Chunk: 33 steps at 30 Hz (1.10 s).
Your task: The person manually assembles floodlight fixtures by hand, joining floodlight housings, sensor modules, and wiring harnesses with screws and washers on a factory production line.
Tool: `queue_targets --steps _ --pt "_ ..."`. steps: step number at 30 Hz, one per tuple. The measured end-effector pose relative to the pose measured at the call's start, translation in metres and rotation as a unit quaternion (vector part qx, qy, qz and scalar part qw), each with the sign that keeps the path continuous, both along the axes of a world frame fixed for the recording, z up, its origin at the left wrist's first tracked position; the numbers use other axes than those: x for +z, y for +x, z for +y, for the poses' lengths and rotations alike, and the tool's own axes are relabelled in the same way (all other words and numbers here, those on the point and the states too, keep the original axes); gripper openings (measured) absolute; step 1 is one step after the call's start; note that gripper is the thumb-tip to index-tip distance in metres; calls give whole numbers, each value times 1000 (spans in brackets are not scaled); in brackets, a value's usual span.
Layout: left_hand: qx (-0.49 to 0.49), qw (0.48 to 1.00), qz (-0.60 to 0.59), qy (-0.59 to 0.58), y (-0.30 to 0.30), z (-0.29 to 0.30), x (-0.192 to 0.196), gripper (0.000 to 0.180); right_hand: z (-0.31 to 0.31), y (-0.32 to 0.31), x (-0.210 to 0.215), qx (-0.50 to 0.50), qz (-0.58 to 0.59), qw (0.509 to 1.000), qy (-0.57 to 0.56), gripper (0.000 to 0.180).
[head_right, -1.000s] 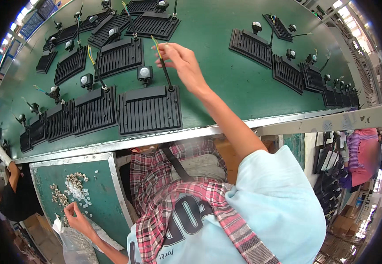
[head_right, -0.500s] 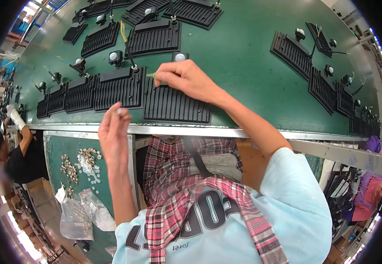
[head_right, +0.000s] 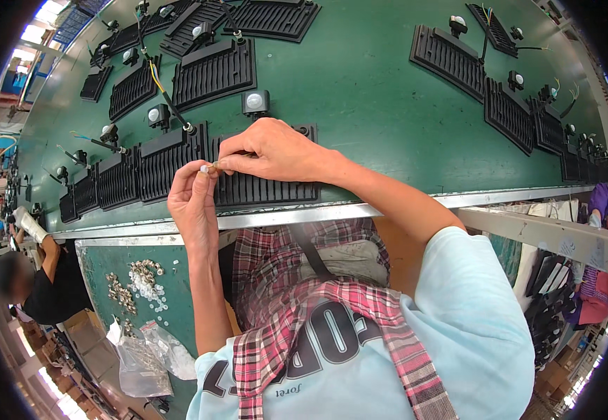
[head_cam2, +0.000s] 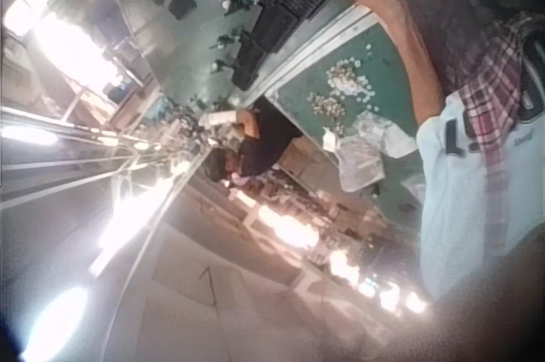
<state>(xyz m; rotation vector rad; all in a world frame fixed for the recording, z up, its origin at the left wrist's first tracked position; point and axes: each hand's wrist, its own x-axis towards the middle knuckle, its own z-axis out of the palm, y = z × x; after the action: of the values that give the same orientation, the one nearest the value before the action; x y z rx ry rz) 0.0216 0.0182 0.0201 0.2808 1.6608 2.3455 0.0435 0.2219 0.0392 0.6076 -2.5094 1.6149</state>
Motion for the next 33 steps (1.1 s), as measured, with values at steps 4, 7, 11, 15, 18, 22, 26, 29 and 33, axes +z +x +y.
queue_targets --steps 4,7,11,15,18,22,26,29,33 --pt "-5 1000 -6 7 4 6 -4 15 -4 0 -2 10 18 999 -41 16" --pt "-23 999 -6 44 6 10 -6 15 -4 0 0 8 6 1000 -25 16" --pt "-8 1000 9 14 5 15 -7 16 -2 1 -5 1 13 1000 -5 21" --pt "13 999 21 -24 4 17 -8 18 -3 3 2 -10 -20 999 25 23" --pt "-10 998 -33 -59 8 23 -9 20 -5 2 4 8 -59 998 -6 40" --pt "-40 999 14 17 9 14 -9 24 -8 1 12 11 -35 999 16 44" --pt "89 905 216 -356 10 -52 18 24 -4 1 3 -25 72 997 26 14" --pt "182 776 279 -536 5 -142 18 16 -5 -2 -2 -11 71 997 19 11" --pt "216 673 247 -663 6 -244 4 12 -7 -4 -7 -30 54 998 8 12"
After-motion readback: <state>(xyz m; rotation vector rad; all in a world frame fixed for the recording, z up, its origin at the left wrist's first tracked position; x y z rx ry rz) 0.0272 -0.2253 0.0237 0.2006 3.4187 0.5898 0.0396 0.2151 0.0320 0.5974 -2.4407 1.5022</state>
